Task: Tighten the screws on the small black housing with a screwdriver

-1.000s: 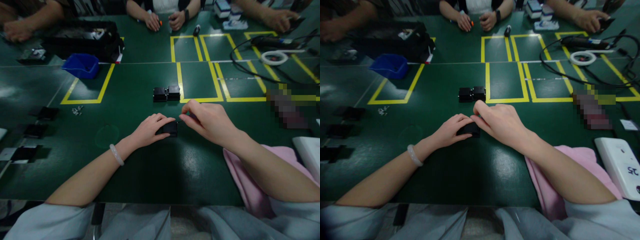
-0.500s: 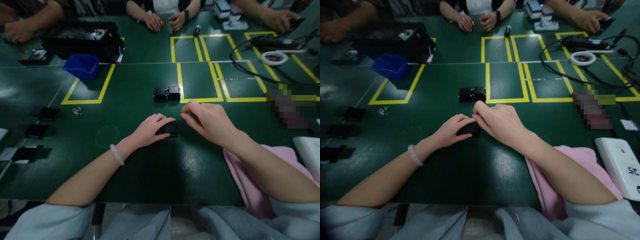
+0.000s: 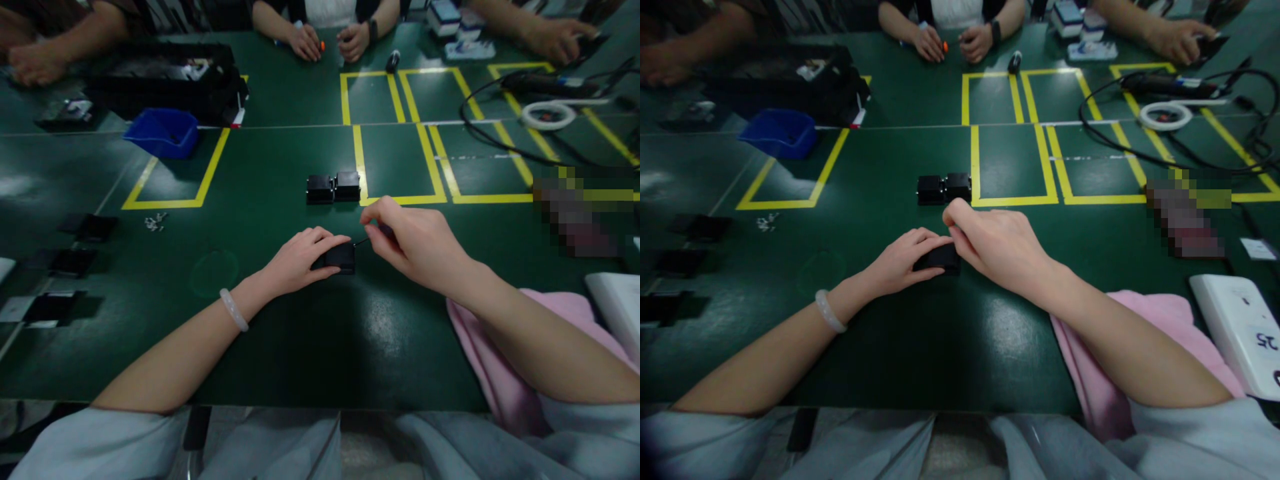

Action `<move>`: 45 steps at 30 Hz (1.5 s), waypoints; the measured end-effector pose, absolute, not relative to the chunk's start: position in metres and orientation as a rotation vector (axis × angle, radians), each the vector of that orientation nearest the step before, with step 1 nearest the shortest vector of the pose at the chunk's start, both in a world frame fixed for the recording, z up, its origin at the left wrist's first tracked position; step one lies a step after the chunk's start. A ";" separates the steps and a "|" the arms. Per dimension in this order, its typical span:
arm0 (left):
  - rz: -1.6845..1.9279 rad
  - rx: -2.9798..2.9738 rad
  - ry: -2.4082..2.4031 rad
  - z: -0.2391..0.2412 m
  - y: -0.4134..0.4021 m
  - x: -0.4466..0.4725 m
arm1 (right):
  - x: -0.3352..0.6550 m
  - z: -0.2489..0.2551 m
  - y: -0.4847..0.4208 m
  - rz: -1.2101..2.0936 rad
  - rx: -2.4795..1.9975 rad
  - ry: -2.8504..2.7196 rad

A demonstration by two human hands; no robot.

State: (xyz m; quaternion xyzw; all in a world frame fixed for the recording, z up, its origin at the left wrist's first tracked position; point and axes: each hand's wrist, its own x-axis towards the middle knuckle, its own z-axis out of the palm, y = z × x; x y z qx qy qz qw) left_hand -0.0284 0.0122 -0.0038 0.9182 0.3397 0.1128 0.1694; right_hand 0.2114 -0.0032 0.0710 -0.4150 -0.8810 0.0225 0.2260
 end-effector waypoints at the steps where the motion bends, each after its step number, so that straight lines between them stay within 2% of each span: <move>1: 0.322 2.609 0.964 -0.003 0.012 -0.028 | 0.211 0.071 -0.003 0.061 -1.140 -2.425; 45: 0.314 2.598 0.972 -0.002 0.012 -0.028 | 0.212 0.072 -0.003 0.065 -1.216 -2.476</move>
